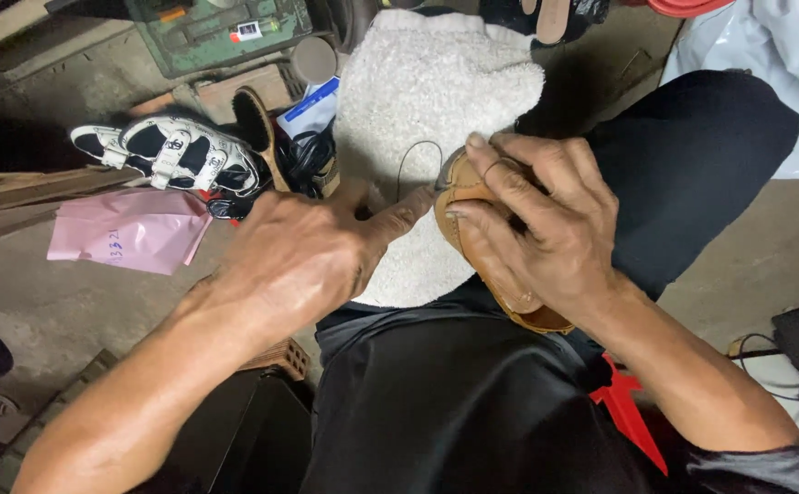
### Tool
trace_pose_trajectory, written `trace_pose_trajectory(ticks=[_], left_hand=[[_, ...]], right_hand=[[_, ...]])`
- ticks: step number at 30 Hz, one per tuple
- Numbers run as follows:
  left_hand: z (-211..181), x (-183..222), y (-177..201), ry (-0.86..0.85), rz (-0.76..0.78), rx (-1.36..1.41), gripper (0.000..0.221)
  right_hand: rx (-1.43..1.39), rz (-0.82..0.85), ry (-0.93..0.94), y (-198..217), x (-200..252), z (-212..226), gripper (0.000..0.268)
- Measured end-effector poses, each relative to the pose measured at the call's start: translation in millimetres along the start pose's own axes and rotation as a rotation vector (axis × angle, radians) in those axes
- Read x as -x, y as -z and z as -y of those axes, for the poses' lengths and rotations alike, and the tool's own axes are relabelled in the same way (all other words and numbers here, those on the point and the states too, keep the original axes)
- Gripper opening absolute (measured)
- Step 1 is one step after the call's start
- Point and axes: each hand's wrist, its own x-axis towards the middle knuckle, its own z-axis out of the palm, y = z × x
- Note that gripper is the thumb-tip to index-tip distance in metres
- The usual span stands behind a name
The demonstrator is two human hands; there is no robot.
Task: Hand-sewing the sole of a brown leather shoe using a needle and thread in a workshop environment.
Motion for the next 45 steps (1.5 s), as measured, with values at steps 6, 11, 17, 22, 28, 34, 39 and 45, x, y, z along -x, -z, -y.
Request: trace_pose_trajectory(ticks=[6, 11, 17, 22, 28, 34, 39, 45], left_hand=[[-7.7, -6.5, 0.8, 0.081, 0.050, 0.131, 0.087], [-21.1, -11.2, 7.1, 0.101, 0.102, 0.066, 0.090], [-24.9, -12.8, -2.8, 0.095, 0.005, 0.126, 0.082], [-35.5, -13.4, -5.4, 0.084, 0.125, 0.004, 0.092], [-33.3, -19.3, -12.6, 0.099, 0.000, 0.103, 0.070], [-19.3, -12.4, -9.4, -0.075, -0.350, 0.241, 0.060], [15.1, 3.8, -4.3, -0.264, -0.507, 0.370, 0.034], [14.6, 4.7, -1.5, -0.185, -0.339, 0.293, 0.038]], right_hand=[[0.010, -0.005, 0.027, -3.1, 0.8, -3.7, 0.044], [0.061, -0.021, 0.038, -2.8, -0.6, -2.2, 0.038], [0.082, -0.030, 0.052, -4.2, 0.4, -5.0, 0.043], [0.099, -0.004, 0.060, -3.0, 2.7, -8.7, 0.047], [0.151, -0.030, 0.082, -2.1, 2.7, -8.9, 0.046], [0.158, -0.069, 0.117, -0.9, -0.2, -3.7, 0.041], [-0.036, 0.057, 0.015, 6.9, 3.8, -5.2, 0.058], [-0.095, -0.010, -0.003, 5.7, 1.9, 3.1, 0.037]])
